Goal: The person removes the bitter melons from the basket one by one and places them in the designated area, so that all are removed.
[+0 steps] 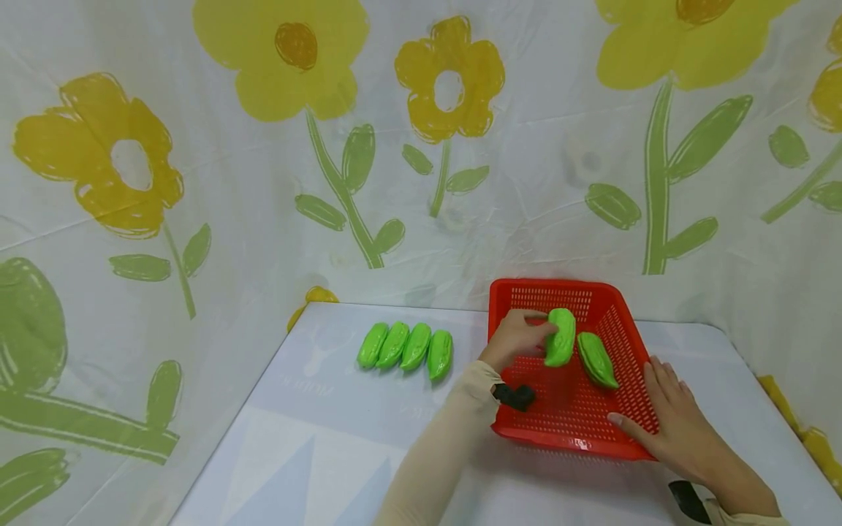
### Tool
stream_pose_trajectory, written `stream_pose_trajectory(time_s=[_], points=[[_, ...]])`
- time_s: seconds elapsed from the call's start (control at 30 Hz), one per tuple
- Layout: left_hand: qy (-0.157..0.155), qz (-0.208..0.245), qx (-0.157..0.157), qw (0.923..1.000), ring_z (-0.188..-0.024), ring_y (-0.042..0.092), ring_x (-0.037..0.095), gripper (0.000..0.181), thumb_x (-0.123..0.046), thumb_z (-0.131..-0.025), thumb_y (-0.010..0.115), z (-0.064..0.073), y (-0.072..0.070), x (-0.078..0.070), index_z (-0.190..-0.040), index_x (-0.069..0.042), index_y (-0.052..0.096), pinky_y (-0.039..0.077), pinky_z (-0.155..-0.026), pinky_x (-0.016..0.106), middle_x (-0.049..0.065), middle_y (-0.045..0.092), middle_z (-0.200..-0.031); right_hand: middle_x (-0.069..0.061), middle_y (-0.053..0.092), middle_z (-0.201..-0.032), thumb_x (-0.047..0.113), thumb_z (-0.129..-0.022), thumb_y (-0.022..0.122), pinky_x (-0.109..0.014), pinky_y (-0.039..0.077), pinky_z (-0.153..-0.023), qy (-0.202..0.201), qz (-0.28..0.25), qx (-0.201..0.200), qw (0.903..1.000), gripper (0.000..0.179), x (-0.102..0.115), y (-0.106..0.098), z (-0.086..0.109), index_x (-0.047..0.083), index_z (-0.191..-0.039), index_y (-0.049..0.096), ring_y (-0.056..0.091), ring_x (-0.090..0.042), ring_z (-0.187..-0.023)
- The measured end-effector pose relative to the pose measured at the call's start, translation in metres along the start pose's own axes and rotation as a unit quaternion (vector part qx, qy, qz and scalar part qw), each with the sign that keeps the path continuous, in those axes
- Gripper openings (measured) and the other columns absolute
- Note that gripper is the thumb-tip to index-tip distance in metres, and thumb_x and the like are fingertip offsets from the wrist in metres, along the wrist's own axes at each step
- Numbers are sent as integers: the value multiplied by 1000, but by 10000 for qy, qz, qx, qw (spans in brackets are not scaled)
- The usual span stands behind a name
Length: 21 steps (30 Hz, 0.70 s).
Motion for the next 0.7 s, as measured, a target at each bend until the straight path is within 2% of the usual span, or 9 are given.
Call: stream_pose_trajectory(time_s=[0.4,0.57,0.7], points=[[-66,104,48,9999,-77,72,18,41,-18,-95,73,1,-18,2,-134,-3,68,63,-87,50,10,76,-96,-38,-2,-167,64,-90,64,-77,-2,-121,-4,-28,-12,10000,122,1,1,1,-8,-161,-5,-9,-55,-155],[-29,138,94,9999,-76,71,15,44,-20,-96,73,5,-25,-2,-136,-4,66,65,-83,44,10,76,-97,-37,-2,-167,64,-90,64,-78,-2,-121,0,-34,-1,10000,122,1,0,1,-8,-161,-4,-9,-55,-155],[103,163,168,9997,-79,72,15,45,-20,-97,72,8,-31,-6,-137,-3,65,64,-86,45,12,77,-100,-37,-2,-167,65,-89,64,-78,-2,-121,21,-28,-11,10000,123,1,-1,1,-7,-161,-5,-9,-55,-155]])
Point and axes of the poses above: each hand's wrist, its own z-axis away from the middle knuckle, its own y-axis out of the palm, x = y × z, the point moved 6 cm from there along -z, towards the middle knuckle
